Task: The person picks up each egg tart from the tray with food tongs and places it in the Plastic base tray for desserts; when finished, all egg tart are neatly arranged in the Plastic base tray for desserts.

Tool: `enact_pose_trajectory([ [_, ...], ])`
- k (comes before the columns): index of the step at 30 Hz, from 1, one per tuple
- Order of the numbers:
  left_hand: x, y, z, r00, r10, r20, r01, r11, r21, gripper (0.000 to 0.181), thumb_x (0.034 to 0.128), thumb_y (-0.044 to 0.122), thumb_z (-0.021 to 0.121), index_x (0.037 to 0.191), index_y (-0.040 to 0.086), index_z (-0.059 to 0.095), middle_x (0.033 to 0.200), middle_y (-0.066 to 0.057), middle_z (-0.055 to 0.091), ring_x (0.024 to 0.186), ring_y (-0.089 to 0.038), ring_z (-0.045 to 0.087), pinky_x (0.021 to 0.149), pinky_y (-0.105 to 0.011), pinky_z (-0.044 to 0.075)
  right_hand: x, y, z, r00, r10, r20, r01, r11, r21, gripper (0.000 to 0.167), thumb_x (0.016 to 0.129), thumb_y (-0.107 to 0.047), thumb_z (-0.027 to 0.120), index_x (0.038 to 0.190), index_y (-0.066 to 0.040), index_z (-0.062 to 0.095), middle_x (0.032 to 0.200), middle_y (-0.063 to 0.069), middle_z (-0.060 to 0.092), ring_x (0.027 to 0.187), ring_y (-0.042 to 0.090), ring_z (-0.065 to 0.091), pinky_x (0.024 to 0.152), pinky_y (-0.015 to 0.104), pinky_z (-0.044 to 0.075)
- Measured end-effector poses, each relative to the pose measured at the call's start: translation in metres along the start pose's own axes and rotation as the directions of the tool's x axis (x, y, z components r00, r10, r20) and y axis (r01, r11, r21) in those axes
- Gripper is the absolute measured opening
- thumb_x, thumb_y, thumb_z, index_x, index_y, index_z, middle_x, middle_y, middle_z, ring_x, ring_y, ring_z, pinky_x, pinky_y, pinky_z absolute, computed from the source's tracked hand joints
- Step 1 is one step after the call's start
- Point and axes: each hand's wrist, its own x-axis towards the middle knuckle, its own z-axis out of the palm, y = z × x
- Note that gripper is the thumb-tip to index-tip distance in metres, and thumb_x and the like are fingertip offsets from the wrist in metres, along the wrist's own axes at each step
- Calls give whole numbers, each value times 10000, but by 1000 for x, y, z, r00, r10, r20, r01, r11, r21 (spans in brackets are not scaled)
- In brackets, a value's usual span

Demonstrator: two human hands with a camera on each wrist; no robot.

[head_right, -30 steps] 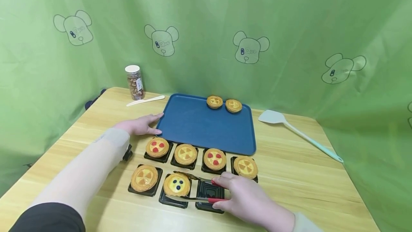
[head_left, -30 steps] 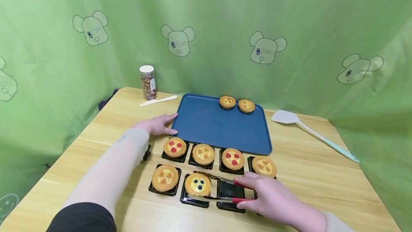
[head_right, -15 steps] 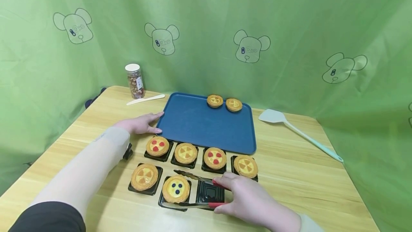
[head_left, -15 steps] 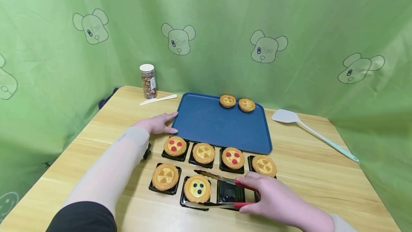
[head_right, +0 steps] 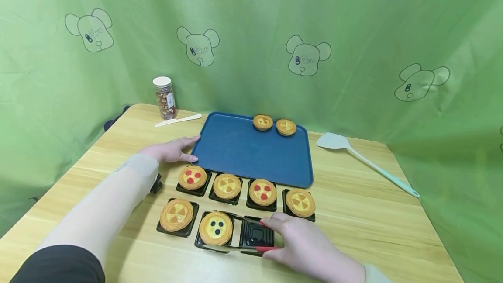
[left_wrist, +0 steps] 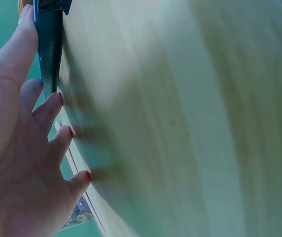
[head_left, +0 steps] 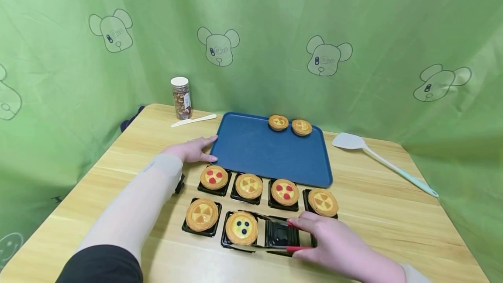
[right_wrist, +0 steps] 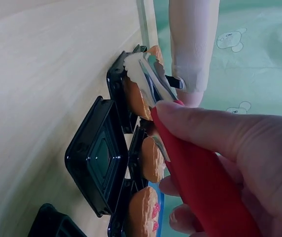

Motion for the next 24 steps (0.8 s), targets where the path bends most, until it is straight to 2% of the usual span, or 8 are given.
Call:
enact_pose_trajectory([
  [9, -4, 5, -2, 1000, 19, -3, -19, 1000, 2, 941, 918, 518, 636, 1602, 179, 85, 1623, -173, 118, 1479, -389, 37, 1168, -578, 39, 3, 2, 0, 997, 76, 21, -76, 997, -11, 557, 774, -454, 819, 1228, -153, 705, 1122, -84, 656, 980, 74, 622, 797, 358, 569],
  [16, -5, 7, -2, 1000, 9, -4, -9, 1000, 8, 921, 932, 493, 633, 1603, 180, 85, 1625, -165, 118, 1482, -374, 41, 1175, -559, 44, 2, 4, -2, 998, 56, 3, -56, 998, 4, 705, 754, -594, 779, 1267, -122, 669, 1166, -18, 643, 998, 179, 647, 799, 414, 570],
  [18, -5, 6, -2, 1000, 10, -7, -10, 1000, 10, 916, 933, 484, 637, 1603, 181, 90, 1625, -162, 119, 1483, -372, 45, 1175, -560, 47, 2, 3, -8, 999, 49, -8, -49, 998, 32, 706, 745, -575, 796, 1273, -124, 666, 1139, -51, 634, 960, 148, 638, 782, 392, 567],
  [21, -5, 6, -2, 1000, 6, -2, -6, 1000, 8, 917, 932, 482, 639, 1603, 188, 90, 1626, -163, 117, 1483, -371, 44, 1172, -568, 50, 2, 4, -25, 997, 65, -32, -60, 989, 132, 686, 735, -497, 840, 1299, -154, 654, 1018, -107, 596, 766, 70, 579, 638, 299, 532],
  [24, -6, 6, -3, 1000, 0, 6, 0, 1000, -1, 920, 930, 482, 641, 1603, 189, 87, 1625, -164, 117, 1483, -373, 39, 1171, -571, 47, 5, 13, -51, 990, 120, -78, -95, 960, 264, 716, 730, -424, 861, 1346, -145, 622, 933, -98, 580, 620, 56, 476, 508, 254, 458],
])
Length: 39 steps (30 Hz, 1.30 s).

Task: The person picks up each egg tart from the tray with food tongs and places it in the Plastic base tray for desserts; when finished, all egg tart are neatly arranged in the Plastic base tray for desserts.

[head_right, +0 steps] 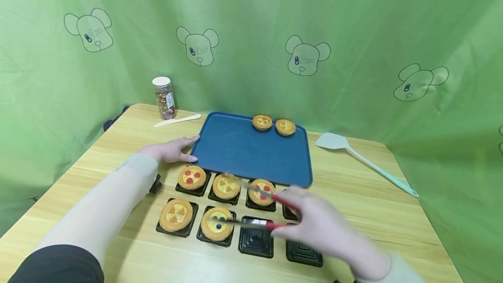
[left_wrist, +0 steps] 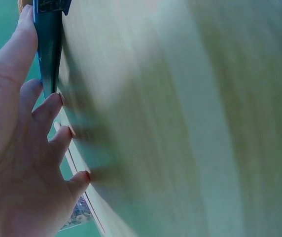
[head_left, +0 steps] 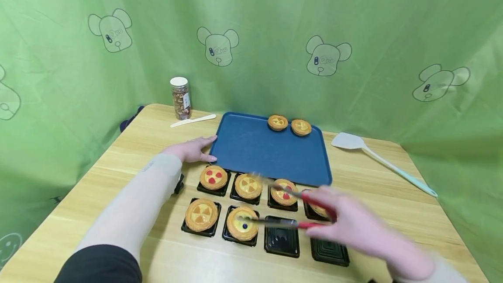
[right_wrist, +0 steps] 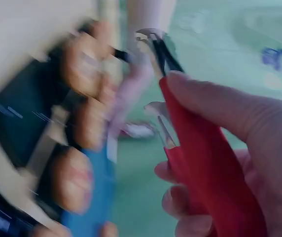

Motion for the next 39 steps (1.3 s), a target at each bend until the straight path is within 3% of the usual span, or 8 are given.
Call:
enact_pose_trajectory([
  [2, 0, 0, -1, 1000, 0, 1, 0, 1000, -4, 925, 928, 481, 643, 1603, 183, 86, 1624, -168, 118, 1481, -379, 35, 1169, -576, 44, 9, 6, -21, 998, 39, -54, -36, 998, 56, 725, 735, -385, 863, 1359, -119, 607, 846, -38, 562, 570, 95, 434, 451, 250, 418],
  [6, 0, 0, 0, 1000, -4, 3, 4, 1000, -6, 928, 925, 487, 643, 1603, 194, 81, 1625, -157, 121, 1482, -374, 30, 1169, -572, 38, 39, 30, -57, 978, 150, -143, -142, 988, 62, 741, 776, -416, 832, 1374, -61, 576, 896, 102, 593, 659, 197, 483, 494, 288, 447],
  [11, 2, -1, 1, 1000, -2, -1, 2, 1000, -1, 930, 920, 504, 640, 1604, 208, 84, 1627, -151, 123, 1483, -369, 34, 1173, -562, 39, 88, 78, -76, 947, 271, -174, -271, 962, 27, 858, 815, -515, 775, 1394, 59, 509, 1170, 253, 614, 837, 288, 582, 590, 319, 507],
  [16, 3, -1, 1, 1000, 3, -4, -3, 1000, -8, 928, 923, 494, 642, 1603, 191, 89, 1622, -174, 128, 1478, -389, 43, 1170, -570, 42, 134, 122, -71, 926, 353, -135, -355, 935, 11, 922, 822, -568, 740, 1400, 100, 474, 1180, 280, 611, 885, 310, 592, 683, 363, 518],
  [22, 2, 0, 0, 1000, 11, -1, -11, 1000, -12, 921, 930, 470, 645, 1602, 168, 91, 1617, -188, 133, 1474, -405, 48, 1168, -576, 46, 168, 153, -57, 920, 383, -85, -383, 924, 26, 899, 828, -538, 749, 1390, 111, 481, 1248, 281, 588, 976, 326, 590, 793, 424, 525],
  [28, 2, 1, 0, 1000, -1, -4, 1, 1000, 3, 922, 926, 489, 641, 1603, 191, 92, 1618, -188, 129, 1477, -393, 57, 1172, -568, 61, 191, 156, -41, 911, 410, -33, -410, 912, 11, 825, 840, -467, 768, 1376, 102, 503, 1259, 263, 594, 1043, 333, 594, 869, 471, 521],
  [35, 3, 1, 2, 1000, -9, -6, 9, 1000, -1, 928, 920, 495, 646, 1604, 201, 93, 1619, -194, 120, 1477, -393, 57, 1168, -580, 59, 203, 153, -29, 890, 456, -9, -456, 890, -16, 608, 806, -508, 786, 1123, 0, 682, 955, 135, 651, 813, 294, 544, 668, 372, 443],
  [39, 4, -1, 2, 1000, -9, -10, 8, 1000, -7, 921, 924, 484, 646, 1603, 191, 98, 1619, -195, 122, 1478, -392, 54, 1170, -575, 53, 209, 151, -23, 893, 450, -25, -450, 892, -49, 494, 822, -464, 786, 997, -10, 698, 818, 88, 609, 731, 270, 522, 614, 361, 410],
])
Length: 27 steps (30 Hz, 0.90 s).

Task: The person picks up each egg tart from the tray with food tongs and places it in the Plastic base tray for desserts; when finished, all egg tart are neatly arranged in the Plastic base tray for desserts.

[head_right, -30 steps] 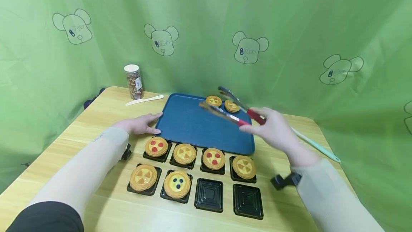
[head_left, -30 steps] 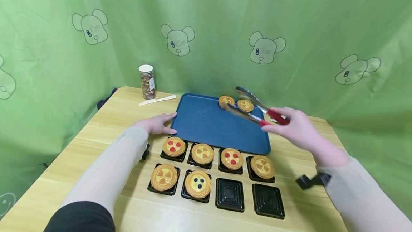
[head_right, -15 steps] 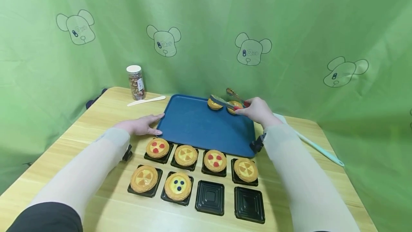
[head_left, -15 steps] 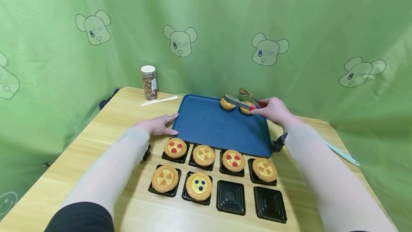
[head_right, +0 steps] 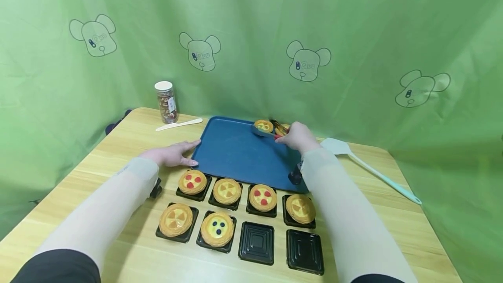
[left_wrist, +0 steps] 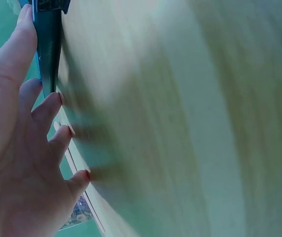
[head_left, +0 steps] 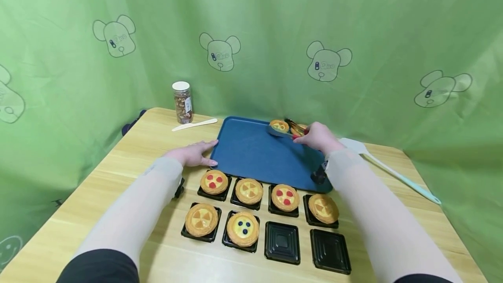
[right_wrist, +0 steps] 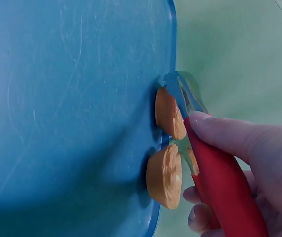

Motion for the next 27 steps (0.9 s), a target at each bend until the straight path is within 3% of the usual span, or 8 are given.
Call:
enact_pose_trajectory([
  [4, -1, 0, 1, 1000, 8, 1, -8, 1000, -5, 920, 926, 483, 645, 1603, 182, 98, 1618, -198, 120, 1477, -393, 53, 1173, -569, 56, 1, -6, 4, 1000, 7, -8, -7, 999, -44, 396, 842, -417, 775, 857, -30, 690, 708, 52, 542, 653, 250, 491, 564, 357, 378],
  [7, -1, 2, 0, 1000, 15, 2, -15, 1000, -5, 925, 924, 484, 648, 1602, 178, 100, 1617, -203, 123, 1476, -398, 56, 1172, -571, 63, 0, -9, 5, 1000, 17, -11, -18, 998, -58, 382, 851, -411, 769, 855, -37, 691, 732, 60, 555, 665, 251, 491, 563, 357, 371],
  [18, -4, 5, -2, 1000, 11, 4, -11, 1000, 3, 927, 921, 489, 648, 1602, 174, 102, 1613, -215, 122, 1474, -406, 60, 1165, -588, 62, -4, -15, -3, 998, 55, -5, -55, 998, -39, 452, 880, -371, 754, 1126, 2, 687, 965, 134, 643, 818, 293, 544, 661, 379, 437],
  [22, -1, 1, -2, 1000, 23, 2, -23, 1000, 0, 951, 906, 523, 649, 1600, 166, 106, 1608, -229, 127, 1467, -429, 65, 1155, -614, 68, -9, -20, -8, 1000, 29, -11, -29, 999, -25, 461, 888, -361, 747, 1161, 5, 685, 1001, 152, 655, 838, 300, 548, 695, 390, 452],
  [27, 1, -3, -1, 1000, 22, 1, -22, 1000, -18, 967, 890, 540, 660, 1602, 186, 110, 1612, -219, 128, 1470, -422, 58, 1156, -612, 56, -22, -31, -21, 999, -26, -25, 26, 1000, -12, 586, 883, -378, 750, 1286, 30, 631, 1181, 195, 650, 957, 315, 578, 836, 456, 501],
])
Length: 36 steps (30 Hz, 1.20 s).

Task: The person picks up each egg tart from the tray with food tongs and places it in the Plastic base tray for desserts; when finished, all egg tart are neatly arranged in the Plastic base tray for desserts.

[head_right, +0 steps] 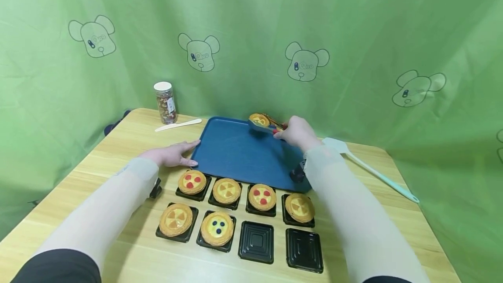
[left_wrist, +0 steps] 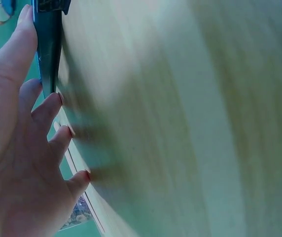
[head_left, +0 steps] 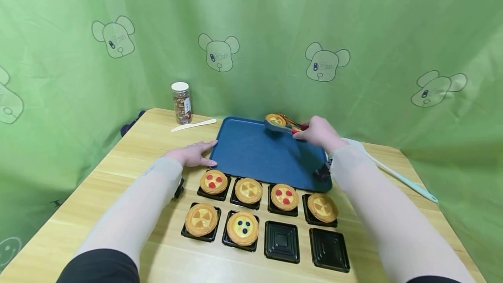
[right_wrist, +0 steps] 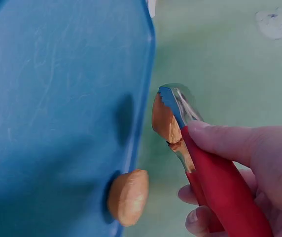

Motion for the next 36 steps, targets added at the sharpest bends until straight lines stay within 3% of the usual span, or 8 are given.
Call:
enact_pose_trajectory([
  [4, 0, -1, 2, 1000, -14, 6, 14, 1000, -3, 968, 889, 539, 662, 1604, 207, 100, 1618, -197, 120, 1477, -395, 53, 1164, -592, 53, -20, -6, -12, 999, -29, 13, 29, 1000, 11, 647, 888, -393, 742, 1355, 24, 578, 1269, 210, 618, 1055, 323, 589, 910, 497, 499],
  [9, 0, -1, 4, 1000, -18, 14, 18, 1000, -8, 971, 889, 536, 662, 1603, 202, 96, 1615, -207, 116, 1475, -402, 52, 1162, -594, 54, -54, -6, -27, 995, -98, 14, 98, 995, -17, 705, 876, -440, 742, 1372, 26, 559, 1236, 218, 635, 1020, 312, 620, 857, 480, 526],
  [15, 4, -5, 5, 1000, -15, 11, 15, 1000, 12, 952, 903, 518, 656, 1603, 210, 89, 1619, -173, 134, 1480, -383, 51, 1168, -576, 46, -106, -5, -41, 984, -179, 6, 179, 984, -14, 705, 862, -442, 758, 1348, 36, 578, 1184, 236, 650, 927, 282, 619, 741, 396, 526],
  [20, 8, -10, 8, 1000, -13, 22, 12, 1000, 10, 954, 905, 517, 657, 1603, 222, 77, 1624, -145, 132, 1483, -369, 43, 1171, -569, 43, -155, 2, -45, 969, -248, -6, 248, 969, 13, 673, 858, -437, 762, 1323, 24, 604, 1159, 186, 659, 899, 230, 639, 716, 345, 546],
  [28, -3, 5, 1, 1000, 22, -10, -21, 999, 32, 935, 924, 491, 646, 1600, 152, 97, 1611, -212, 136, 1470, -416, 70, 1168, -579, 61, -219, 12, -42, 951, -310, -13, 310, 951, -22, 611, 827, -455, 777, 1273, -54, 666, 1110, 20, 691, 882, 122, 649, 737, 291, 557],
  [31, -7, 7, -1, 1000, 8, 0, -8, 999, 36, 919, 937, 472, 639, 1601, 155, 88, 1615, -202, 128, 1473, -406, 63, 1171, -572, 59, -231, 17, -35, 937, -349, -4, 349, 937, -13, 557, 813, -423, 798, 1252, -98, 686, 1047, -89, 667, 765, 40, 602, 643, 231, 534],
  [36, -7, 7, -1, 1000, 1, 4, -1, 1000, 26, 920, 935, 466, 647, 1603, 170, 88, 1615, -209, 118, 1472, -412, 58, 1163, -592, 54, -247, 29, -19, 898, -440, -22, 439, 897, -46, 508, 779, -396, 830, 1207, -148, 715, 927, -167, 602, 612, 5, 449, 503, 195, 414],
])
